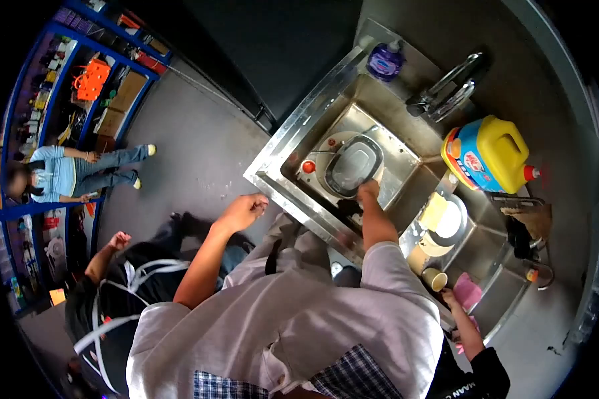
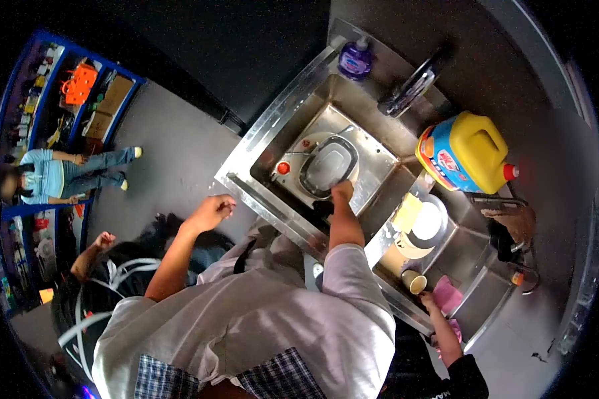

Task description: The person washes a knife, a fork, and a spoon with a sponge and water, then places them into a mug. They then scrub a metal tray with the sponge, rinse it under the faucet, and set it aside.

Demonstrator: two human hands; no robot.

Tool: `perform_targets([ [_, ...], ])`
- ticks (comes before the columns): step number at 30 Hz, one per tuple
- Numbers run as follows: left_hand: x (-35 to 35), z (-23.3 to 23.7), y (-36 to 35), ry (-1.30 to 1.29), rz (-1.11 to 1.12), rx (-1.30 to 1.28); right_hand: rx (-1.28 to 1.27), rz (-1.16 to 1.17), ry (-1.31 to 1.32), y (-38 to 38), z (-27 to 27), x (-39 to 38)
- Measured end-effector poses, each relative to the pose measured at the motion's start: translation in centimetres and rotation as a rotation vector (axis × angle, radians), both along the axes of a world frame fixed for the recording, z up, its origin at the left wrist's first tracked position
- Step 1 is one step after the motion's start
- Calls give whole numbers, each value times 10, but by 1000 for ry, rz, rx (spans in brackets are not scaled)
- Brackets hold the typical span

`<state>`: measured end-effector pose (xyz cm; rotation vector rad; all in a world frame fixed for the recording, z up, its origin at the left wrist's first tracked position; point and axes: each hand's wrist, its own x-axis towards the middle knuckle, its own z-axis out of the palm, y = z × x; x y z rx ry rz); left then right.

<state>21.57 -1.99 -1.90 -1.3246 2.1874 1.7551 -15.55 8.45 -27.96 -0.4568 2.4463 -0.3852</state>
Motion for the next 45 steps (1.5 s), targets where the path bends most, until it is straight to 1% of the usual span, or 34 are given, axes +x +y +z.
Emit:
perform_targets([
  [3, -8, 1, 3, -5, 27, -20, -1, 0, 111, 9, -30, -18],
  [4, -9, -4, 5, 27, 17, -41, -36, 55, 170, 13, -30, -22],
  [5, -9, -6, 9, 19, -1, -50, -7, 3, 71, 17, -30, -26],
  [7, -11, -2, 10, -1, -40, -81, 38, -105, -132, 11, 7, -27],
  [8, -9, -3, 9, 9, -39, -72, 71, -137, -197, 10, 18, -29],
  [11, 1, -9, 8, 19, -4, -22, 271, -70, -319, 6, 46, -30],
  [13, 8, -12, 5, 2, 55, 35, 249, 79, 127, -9, 43, -19],
  [15, 13, -12, 0, -38, 72, 60, 211, 230, 578, -41, 32, -5],
  [17, 12, -16, 5, -53, 78, 52, -16, 584, 434, -75, 2, 2],
  [19, 12, -23, 4, -58, 50, -8, -117, 759, 467, -106, 23, 38],
  [20, 11, -28, 5, -64, 18, -35, -2, 858, 502, -121, 13, 42],
  [23, 7, -23, 7, -32, 86, -73, -155, 887, 588, -149, -33, 42],
  [24, 9, -29, 10, -34, 114, -31, -160, 925, 596, -151, -75, 38],
  [26, 11, -26, 16, -61, 68, -37, -180, 1001, 588, -147, -66, 40],
  [27, 11, -24, 13, -67, 41, -50, -199, 1033, 578, -144, -26, 44],
  [28, 12, -22, 12, -62, 43, -33, -346, 955, 617, -139, 0, 48],
  [29, 12, -20, 10, -54, 46, -17, -311, 1009, 564, -140, 5, 48],
  [31, 8, -22, 10, -14, 51, 27, -222, 1116, 460, -133, -1, 37],
  [32, 4, -27, 8, 18, 55, 53, -220, 1170, 443, -129, -12, 36],
  [33, 1, -28, 5, 43, 62, 65, -331, 1104, 559, -113, -32, 37],
  [34, -11, -7, 0, -51, -105, -123, -481, 1034, 684, -119, -55, 46],
  [35, -17, -2, -7, 14, -147, -196, -647, 961, 800, -144, -66, 55],
  [36, -22, -3, -14, 53, -126, -183, -485, 1104, 799, -158, -51, 60],
  [37, -24, -4, -16, 88, -116, -145, -296, 1237, 775, -153, -27, 65],
  [38, -26, -5, -17, 91, -56, -122, -99, 1357, 741, -147, -12, 72],
  [39, -28, -4, -18, 93, -8, -95, -121, 1334, 638, -143, -17, 74],
  [40, -30, -1, -17, 61, -22, -133, -138, 1308, 532, -141, -33, 70],
  [41, -28, -2, -14, 51, -20, -104, -157, 1282, 426, -140, -52, 67],
  [42, -26, -4, -9, 47, -15, -70, -386, 1235, 436, -134, -71, 63],
  [45, -25, -15, -2, 57, -56, -59, -210, 1121, 302, -134, -8, 66],
])
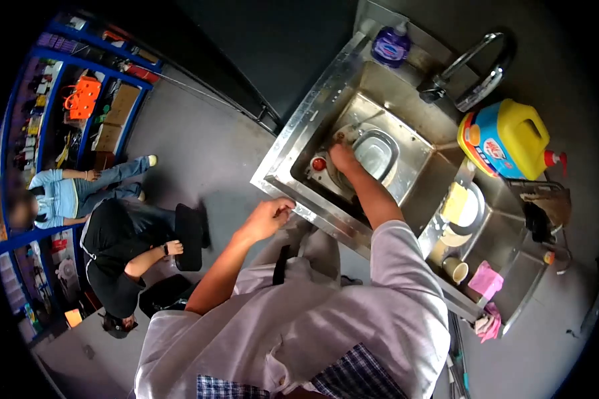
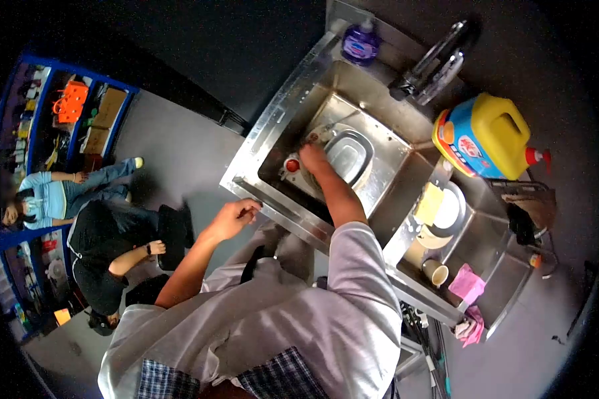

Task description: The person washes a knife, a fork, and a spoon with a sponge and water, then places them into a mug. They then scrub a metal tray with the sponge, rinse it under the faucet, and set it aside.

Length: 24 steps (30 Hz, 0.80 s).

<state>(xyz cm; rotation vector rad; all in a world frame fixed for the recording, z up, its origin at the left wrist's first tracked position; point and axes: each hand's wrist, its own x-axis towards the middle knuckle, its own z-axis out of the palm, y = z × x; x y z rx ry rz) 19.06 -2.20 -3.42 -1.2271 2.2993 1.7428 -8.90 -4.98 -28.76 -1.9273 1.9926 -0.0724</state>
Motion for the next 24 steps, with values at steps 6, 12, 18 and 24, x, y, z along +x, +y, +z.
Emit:
perform_targets([
  [6, -17, -14, -4, 164, 48, 266, -588, -209, -296, 34, 140, 0],
  [12, -117, -11, -49, 299, 376, 785, -787, -237, -268, 89, 255, 14],
  [18, -220, -51, -69, 557, 173, 1185, -744, -149, -197, 114, 285, 17],
  [24, -244, -42, -58, 511, 284, 1019, -826, -672, -147, 112, 308, -80],
])
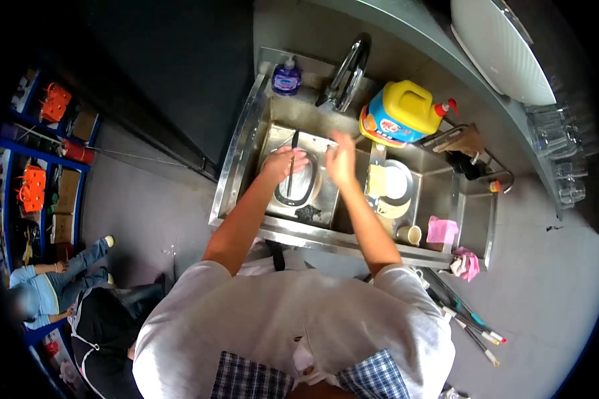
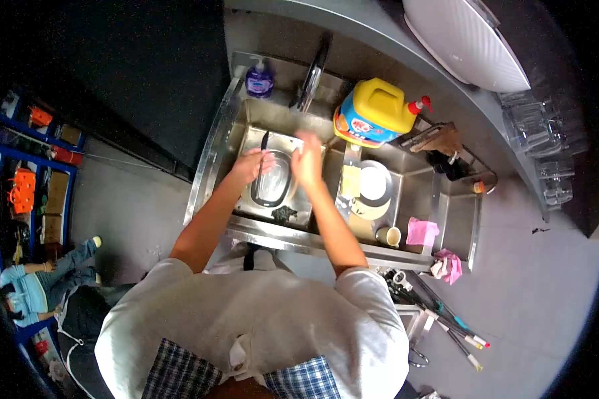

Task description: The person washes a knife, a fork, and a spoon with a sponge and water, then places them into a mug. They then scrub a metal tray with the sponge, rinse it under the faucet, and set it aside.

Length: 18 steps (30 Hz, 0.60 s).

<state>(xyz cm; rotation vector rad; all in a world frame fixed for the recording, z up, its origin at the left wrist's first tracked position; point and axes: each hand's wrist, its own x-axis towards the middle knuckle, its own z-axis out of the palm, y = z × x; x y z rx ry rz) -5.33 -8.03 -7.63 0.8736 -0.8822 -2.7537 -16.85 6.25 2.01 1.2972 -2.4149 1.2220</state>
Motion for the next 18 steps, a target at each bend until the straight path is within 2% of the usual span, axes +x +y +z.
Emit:
perform_targets([
  [2, -6, 17, 5, -87, -36, -79, -43, -166, -169, -30, -21, -63],
  [4, -9, 30, 10, -83, -101, -85, -33, -175, -46, -59, -37, -109],
  [6, -13, 38, 17, -71, -78, -111, 105, -161, -189, -81, -38, -123],
  [10, -21, 50, 21, -34, -68, -110, 89, -140, -116, -87, -50, -133],
  [11, -22, 52, 21, -26, -68, -132, 10, -141, -87, -87, -52, -131],
  [14, -28, 61, 23, -26, -44, -118, 75, -62, -47, -79, -54, -125],
  [15, -30, 62, 24, -16, -35, -111, 110, -92, -104, -75, -47, -117],
  [18, -37, 64, 29, -6, -42, -83, 109, -83, -41, -76, -50, -112],
])
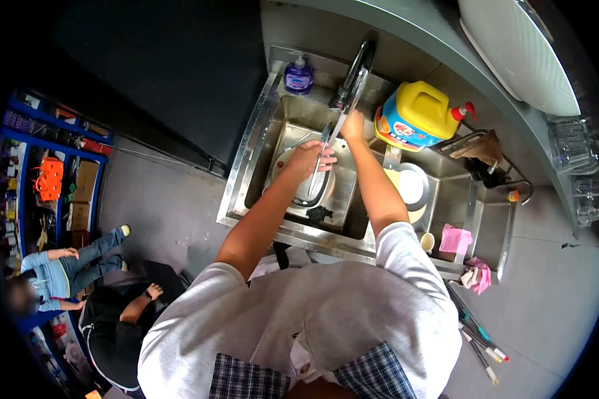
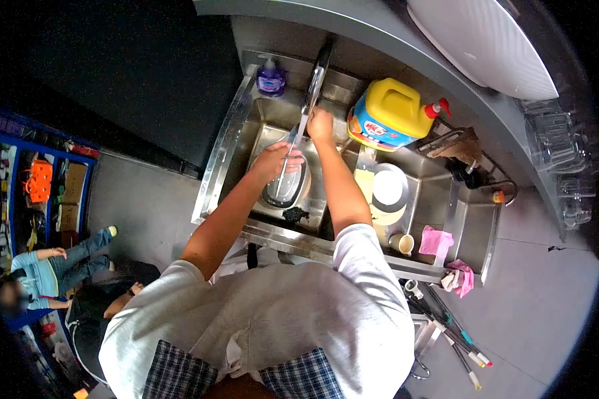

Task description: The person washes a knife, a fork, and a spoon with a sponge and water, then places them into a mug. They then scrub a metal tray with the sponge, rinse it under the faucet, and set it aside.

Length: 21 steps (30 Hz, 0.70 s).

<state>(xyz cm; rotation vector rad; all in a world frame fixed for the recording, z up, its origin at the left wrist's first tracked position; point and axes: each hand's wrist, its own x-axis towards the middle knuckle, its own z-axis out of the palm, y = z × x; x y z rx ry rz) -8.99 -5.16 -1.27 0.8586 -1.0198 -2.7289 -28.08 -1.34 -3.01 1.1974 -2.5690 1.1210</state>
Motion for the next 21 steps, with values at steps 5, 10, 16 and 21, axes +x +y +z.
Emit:
perform_targets([
  [5, -7, -2, 4, -39, -6, 0, 28, -21, -33, 5, 26, 12],
  [10, -15, -14, 6, -21, -52, -39, 47, -12, -26, 8, 22, 9],
  [16, -7, -13, 4, -44, -58, -128, 104, 21, -50, 10, 31, 4],
  [21, -22, -19, -1, -20, 92, 44, 85, 20, -89, 9, 25, 3],
])
